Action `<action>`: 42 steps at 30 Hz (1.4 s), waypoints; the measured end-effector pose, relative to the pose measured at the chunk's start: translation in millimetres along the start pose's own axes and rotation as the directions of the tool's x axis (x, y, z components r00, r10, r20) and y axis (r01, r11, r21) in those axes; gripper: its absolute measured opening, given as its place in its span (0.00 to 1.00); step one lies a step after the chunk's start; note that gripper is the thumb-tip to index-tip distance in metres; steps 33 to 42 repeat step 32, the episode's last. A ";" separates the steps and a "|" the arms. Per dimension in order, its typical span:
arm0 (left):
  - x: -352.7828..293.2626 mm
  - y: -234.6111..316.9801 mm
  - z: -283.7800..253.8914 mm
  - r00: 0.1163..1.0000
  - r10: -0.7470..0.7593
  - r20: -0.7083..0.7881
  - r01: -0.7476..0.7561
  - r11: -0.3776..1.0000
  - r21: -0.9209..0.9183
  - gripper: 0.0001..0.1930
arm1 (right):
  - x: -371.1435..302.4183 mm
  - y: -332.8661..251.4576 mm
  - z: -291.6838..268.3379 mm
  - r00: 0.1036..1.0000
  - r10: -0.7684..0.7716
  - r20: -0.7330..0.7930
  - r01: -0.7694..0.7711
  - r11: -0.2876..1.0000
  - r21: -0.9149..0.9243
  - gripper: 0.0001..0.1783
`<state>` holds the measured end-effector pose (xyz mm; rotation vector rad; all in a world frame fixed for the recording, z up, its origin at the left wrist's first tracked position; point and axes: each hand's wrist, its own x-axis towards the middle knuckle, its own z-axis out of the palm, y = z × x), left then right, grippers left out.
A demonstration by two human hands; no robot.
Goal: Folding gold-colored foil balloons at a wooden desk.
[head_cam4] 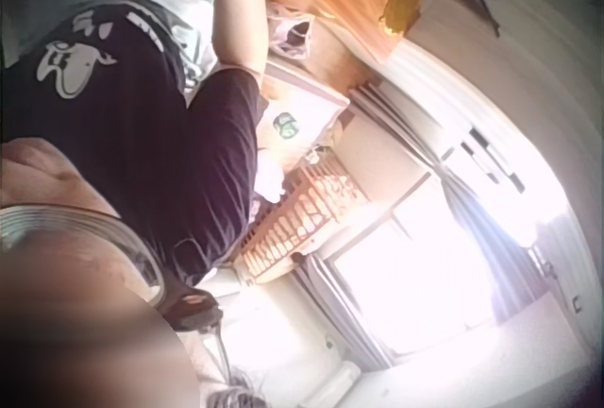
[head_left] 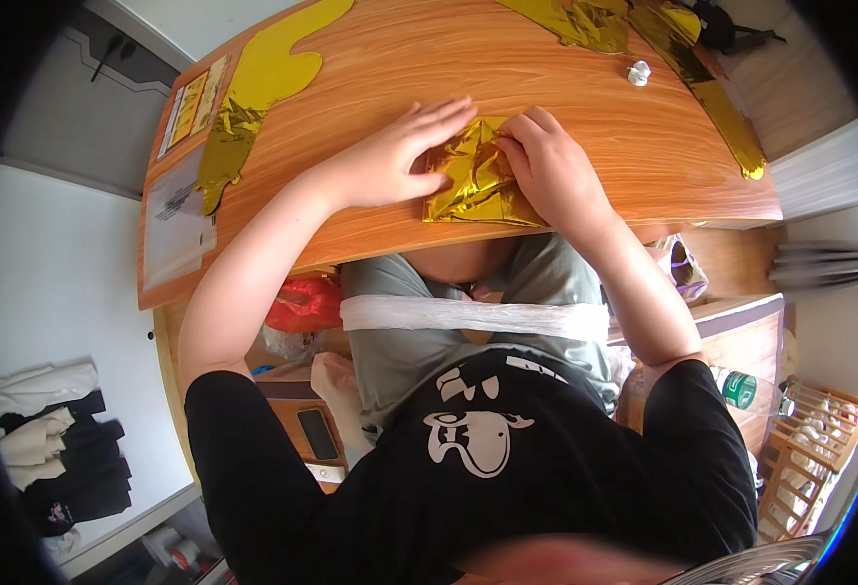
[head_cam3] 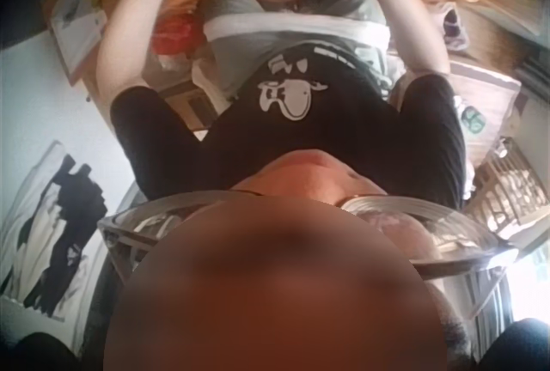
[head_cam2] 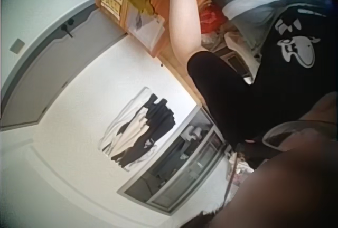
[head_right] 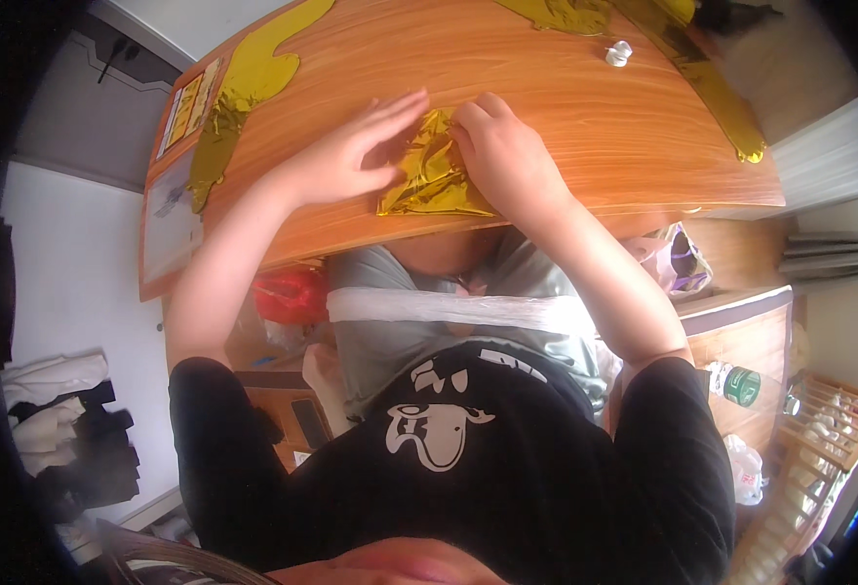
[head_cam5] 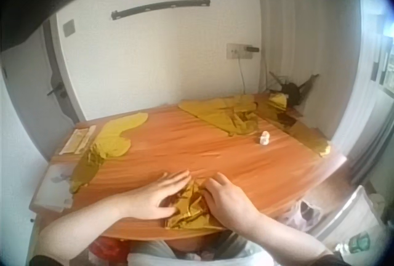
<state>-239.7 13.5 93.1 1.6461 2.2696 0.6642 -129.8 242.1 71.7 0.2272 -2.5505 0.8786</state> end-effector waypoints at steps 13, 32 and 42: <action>-19.5 -3.0 -2.5 0.992 -0.042 0.120 0.026 0.991 0.128 0.53 | 2.7 1.2 6.3 1.000 0.011 -0.003 -0.011 0.999 -0.042 0.07; -22.7 -7.4 -1.0 0.989 -0.013 0.148 -0.016 0.981 0.193 0.56 | 3.8 -1.7 1.3 0.999 0.016 0.045 -0.016 1.000 -0.005 0.08; -22.7 -7.4 -1.0 0.989 -0.013 0.148 -0.016 0.981 0.193 0.56 | 3.8 -1.7 1.3 0.999 0.016 0.045 -0.016 1.000 -0.005 0.08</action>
